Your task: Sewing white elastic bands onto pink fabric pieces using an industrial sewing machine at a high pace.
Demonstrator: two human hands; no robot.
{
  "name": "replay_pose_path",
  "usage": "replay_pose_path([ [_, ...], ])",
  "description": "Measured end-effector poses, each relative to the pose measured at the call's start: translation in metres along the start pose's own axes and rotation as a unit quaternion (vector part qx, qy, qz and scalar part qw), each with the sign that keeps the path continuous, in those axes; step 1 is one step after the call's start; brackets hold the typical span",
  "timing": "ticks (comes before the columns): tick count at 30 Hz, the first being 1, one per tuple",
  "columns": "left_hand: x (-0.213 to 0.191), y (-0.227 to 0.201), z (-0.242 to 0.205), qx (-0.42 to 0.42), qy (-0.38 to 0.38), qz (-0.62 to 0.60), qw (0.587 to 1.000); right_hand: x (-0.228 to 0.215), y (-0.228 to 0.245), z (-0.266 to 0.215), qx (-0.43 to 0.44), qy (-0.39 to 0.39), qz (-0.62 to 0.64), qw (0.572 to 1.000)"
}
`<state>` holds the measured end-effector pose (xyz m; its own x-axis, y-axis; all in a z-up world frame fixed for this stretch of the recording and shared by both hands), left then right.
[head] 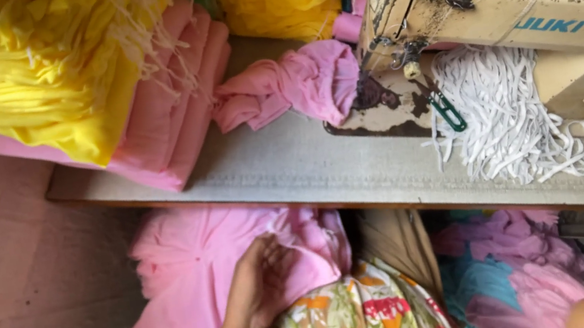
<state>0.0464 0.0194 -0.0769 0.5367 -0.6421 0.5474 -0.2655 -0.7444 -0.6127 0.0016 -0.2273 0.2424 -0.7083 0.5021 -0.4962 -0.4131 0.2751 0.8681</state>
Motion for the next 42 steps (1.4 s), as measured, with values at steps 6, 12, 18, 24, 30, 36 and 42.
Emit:
replay_pose_path([
  [6, 0.014, -0.042, -0.054, -0.047, -0.046, -0.001, 0.998, 0.039, -0.058, 0.084, -0.019, -0.003, 0.021, 1.000],
  [12, 0.081, -0.121, -0.100, 0.318, 0.236, 0.489, 0.778, 0.074, -0.109, 0.145, 0.087, -0.071, -0.095, 0.989],
  [18, 0.162, -0.189, -0.177, 0.432, 0.374, 0.507, 0.646, 0.020, -0.024, 0.132, 0.029, -0.073, 0.038, 0.996],
  [24, 0.233, -0.178, -0.146, 0.433, 0.413, 0.505, 0.622, -0.058, -0.055, 0.092, 0.062, -0.169, 0.064, 0.982],
  [30, 0.270, -0.093, -0.003, 0.471, 0.362, 0.586, 0.551, -0.121, -0.208, 0.092, 0.292, -0.315, -0.018, 0.903],
  [36, 0.297, -0.061, 0.095, 0.476, 0.317, 0.657, 0.490, -0.155, -0.268, 0.116, 0.377, -0.376, -0.259, 0.805],
  [42, 0.308, -0.088, 0.133, 0.457, 0.277, 0.627, 0.568, -0.176, -0.294, 0.163, 0.331, -0.402, -0.365, 0.772],
])
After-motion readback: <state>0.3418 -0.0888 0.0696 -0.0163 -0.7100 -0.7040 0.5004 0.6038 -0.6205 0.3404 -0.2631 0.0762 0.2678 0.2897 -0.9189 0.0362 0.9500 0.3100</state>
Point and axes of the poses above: each hand's wrist, its own z-axis towards the middle knuckle, its own x-axis out of the palm, y = z × x, the point moved 9 cm from there along z, towards the middle knuckle, and after that the axes turned 10 degrees about x, right-handed, at the moved point
